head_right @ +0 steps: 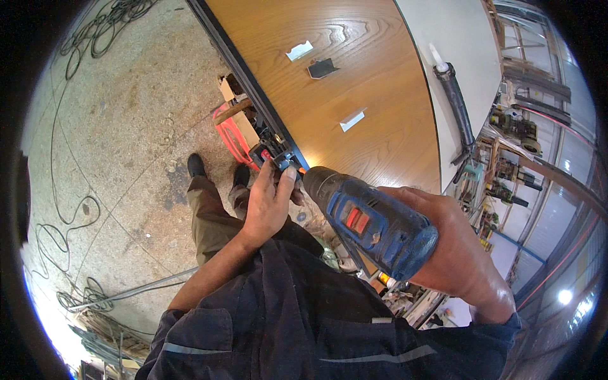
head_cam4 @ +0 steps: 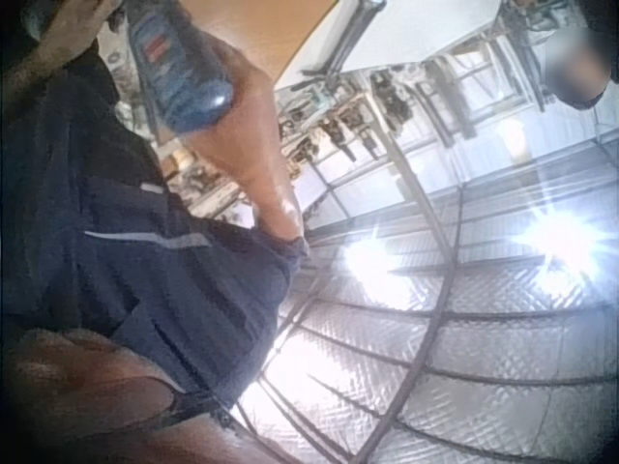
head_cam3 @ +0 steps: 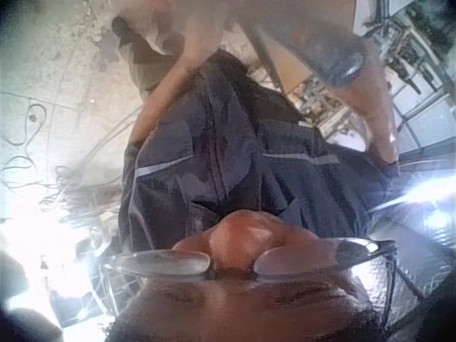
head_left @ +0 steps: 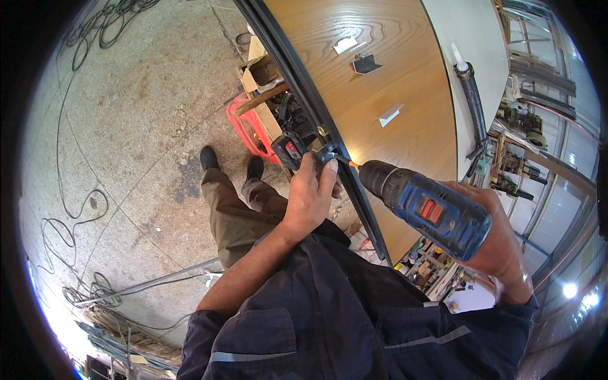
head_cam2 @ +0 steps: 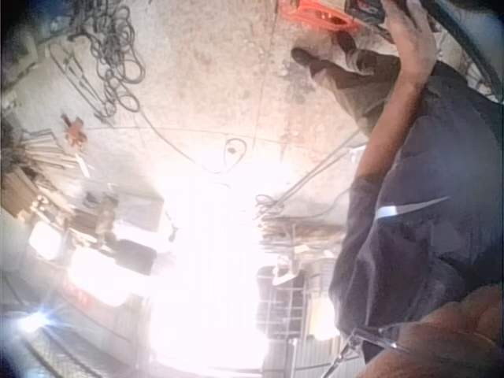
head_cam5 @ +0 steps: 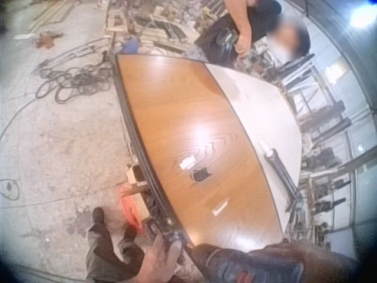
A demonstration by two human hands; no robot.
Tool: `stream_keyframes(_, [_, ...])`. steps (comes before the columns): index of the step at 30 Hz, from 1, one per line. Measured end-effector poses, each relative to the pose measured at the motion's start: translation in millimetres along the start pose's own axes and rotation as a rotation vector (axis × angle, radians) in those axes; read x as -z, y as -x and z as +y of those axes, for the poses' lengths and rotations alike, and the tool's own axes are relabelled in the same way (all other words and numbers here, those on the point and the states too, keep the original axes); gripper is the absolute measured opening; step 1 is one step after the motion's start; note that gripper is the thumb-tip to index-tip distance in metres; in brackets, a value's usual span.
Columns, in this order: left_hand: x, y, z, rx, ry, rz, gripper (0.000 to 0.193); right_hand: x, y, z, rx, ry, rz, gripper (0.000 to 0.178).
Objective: The person walks through a cluttered workshop, picks up a cordless drill, and uses it to drive screws into a wooden tabletop. They handle small metal brackets and screws while working on the table assembly.
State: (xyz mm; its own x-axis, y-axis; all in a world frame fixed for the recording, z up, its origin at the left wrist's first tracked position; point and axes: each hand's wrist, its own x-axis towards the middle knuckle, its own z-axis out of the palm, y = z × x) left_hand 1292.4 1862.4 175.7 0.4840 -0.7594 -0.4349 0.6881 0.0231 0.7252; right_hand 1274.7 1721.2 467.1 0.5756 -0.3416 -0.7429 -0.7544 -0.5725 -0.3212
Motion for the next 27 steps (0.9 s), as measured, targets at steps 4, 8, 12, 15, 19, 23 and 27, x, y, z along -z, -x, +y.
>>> stream_keyframes(4, [-0.3, -0.1, 1.8, 0.0, 0.017, 0.0, 0.023, -4.6, 1.9, 2.8, 0.027, 0.005, 0.014, 0.064])
stream_keyframes(8, [0.9, -1.9, 0.3, -0.023, 0.013, -0.016, 0.023, -10.6, 6.7, 10.5, 0.053, 0.026, 0.021, 0.066])
stream_keyframes(12, [0.6, -2.5, 2.6, -0.038, 0.015, -0.02, 0.022, -13.5, 7.5, 15.3, 0.091, 0.044, 0.044, 0.065])
stream_keyframes(15, [1.5, -2.7, 1.6, -0.048, 0.019, -0.018, 0.02, -13.7, 7.4, 12.9, 0.078, 0.033, 0.05, 0.063])
stream_keyframes(19, [1.5, -3.2, -0.3, -0.047, 0.045, -0.024, 0.02, -13.7, 6.5, 11.1, 0.104, 0.034, 0.059, 0.06])
stream_keyframes(23, [3.4, -2.4, 2.7, -0.014, 0.043, -0.043, 0.02, -14.7, 5.5, 13.6, 0.061, 0.016, 0.042, 0.061])
stream_keyframes(27, [3.5, -3.4, -1.8, -0.031, 0.048, -0.028, 0.019, -13.3, 6.0, 10.0, 0.083, 0.045, 0.056, 0.063])
